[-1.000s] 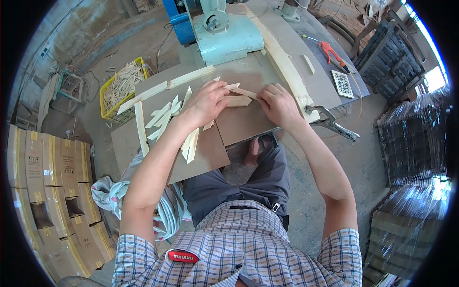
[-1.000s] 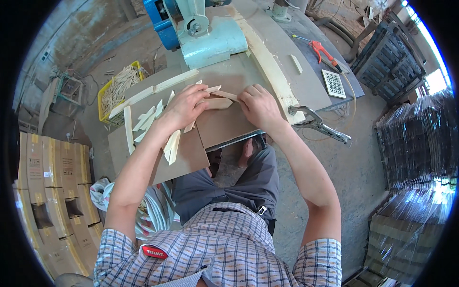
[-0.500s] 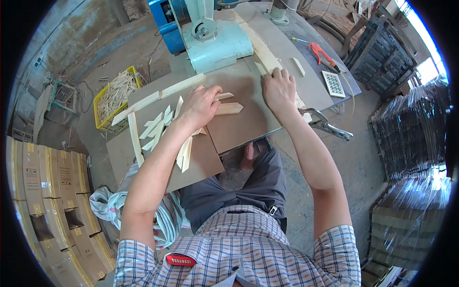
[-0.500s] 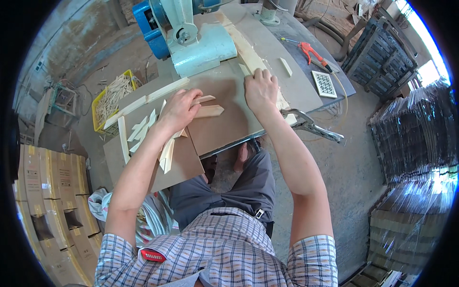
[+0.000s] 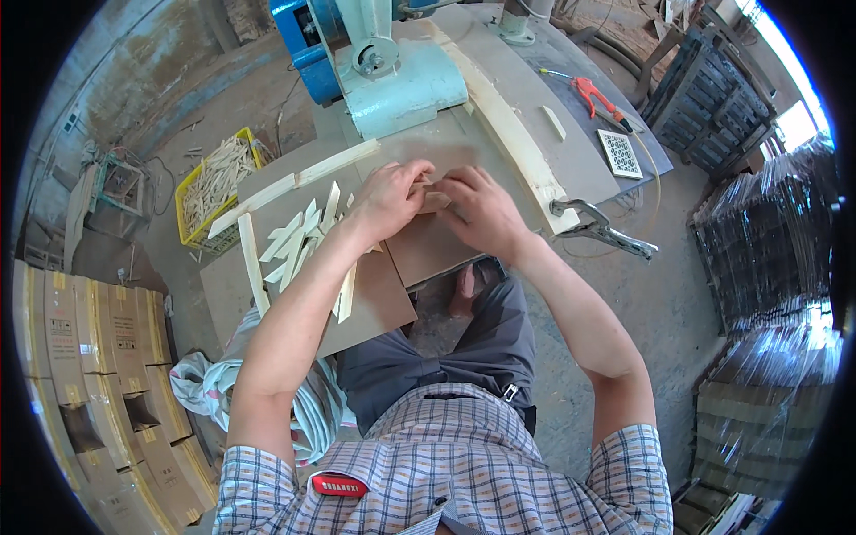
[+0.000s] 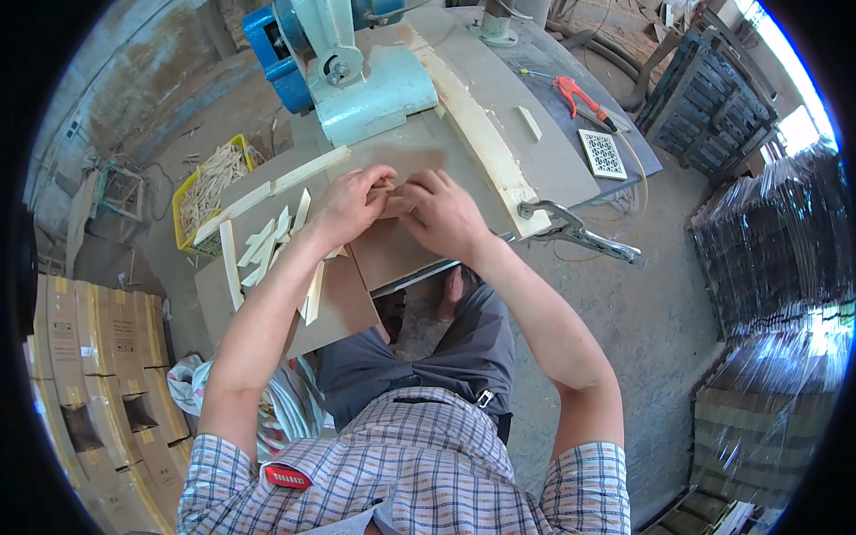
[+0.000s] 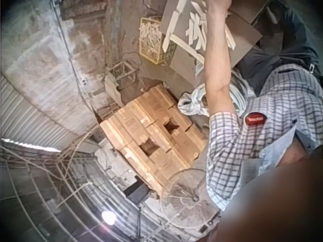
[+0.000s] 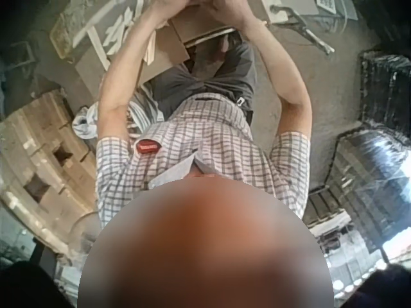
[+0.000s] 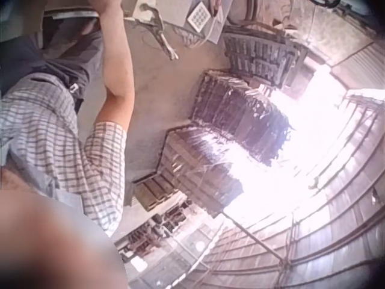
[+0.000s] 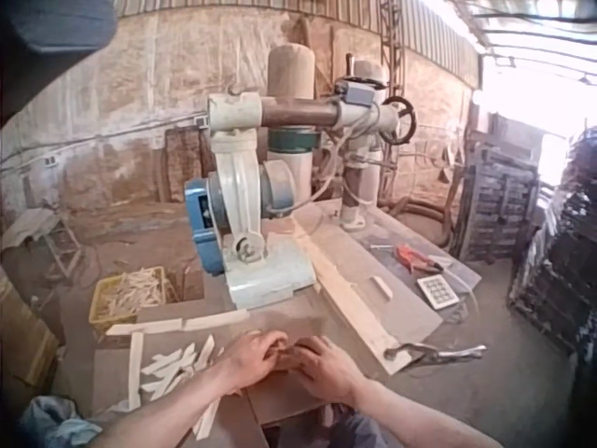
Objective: Fitting and assembling small wooden slats into a decorative lattice frame.
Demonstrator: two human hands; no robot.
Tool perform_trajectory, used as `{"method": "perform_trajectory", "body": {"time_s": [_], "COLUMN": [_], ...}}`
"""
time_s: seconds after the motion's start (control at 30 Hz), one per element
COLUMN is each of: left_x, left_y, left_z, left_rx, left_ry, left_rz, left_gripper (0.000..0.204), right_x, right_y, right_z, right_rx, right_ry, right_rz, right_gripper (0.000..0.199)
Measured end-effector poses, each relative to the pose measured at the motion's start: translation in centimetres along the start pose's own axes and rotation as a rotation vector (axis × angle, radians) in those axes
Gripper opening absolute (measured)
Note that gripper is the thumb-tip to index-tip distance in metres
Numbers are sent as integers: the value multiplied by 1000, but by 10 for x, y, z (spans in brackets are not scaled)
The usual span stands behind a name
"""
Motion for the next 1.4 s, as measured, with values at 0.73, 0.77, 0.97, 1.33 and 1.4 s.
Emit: {"method": "perform_trajectory", "body": {"time_s": [0.73, 0.77, 0.97, 1.33, 1.4], "left_x": [-14, -14, -16, -6, -8], "left_y": [-4, -5, -6, -33, -34], "left_z": [-32, -32, -26, -24, -20], "left_rx": [-82, -82, -170, -28, -31], "left_ry": [-14, -14, -33, -106, -130], "left_rz": [146, 145, 169, -153, -146], "left_gripper": [37, 37, 33, 44, 45], "right_x": [4, 8, 54, 116, 84], "right_y": [-22, -23, -21, 5, -11], "right_z": [-42, -42, -26, 40, 36], "right_rx": [-171, -219, -375, -193, -100], "right_ry": [198, 180, 202, 319, 215], "right_rz": [-412, -504, -757, -579, -508], "right_gripper": [14, 14, 16, 18, 19]}}
Point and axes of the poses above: each hand's wrist, its own z-axis towards the middle knuckle, its own y-axis out of the palm, x = y × z, the point moved 8 cm from there along z, towards the middle knuckle, and after that the axes turned 14 degrees about -y, right-handed, at the moved point
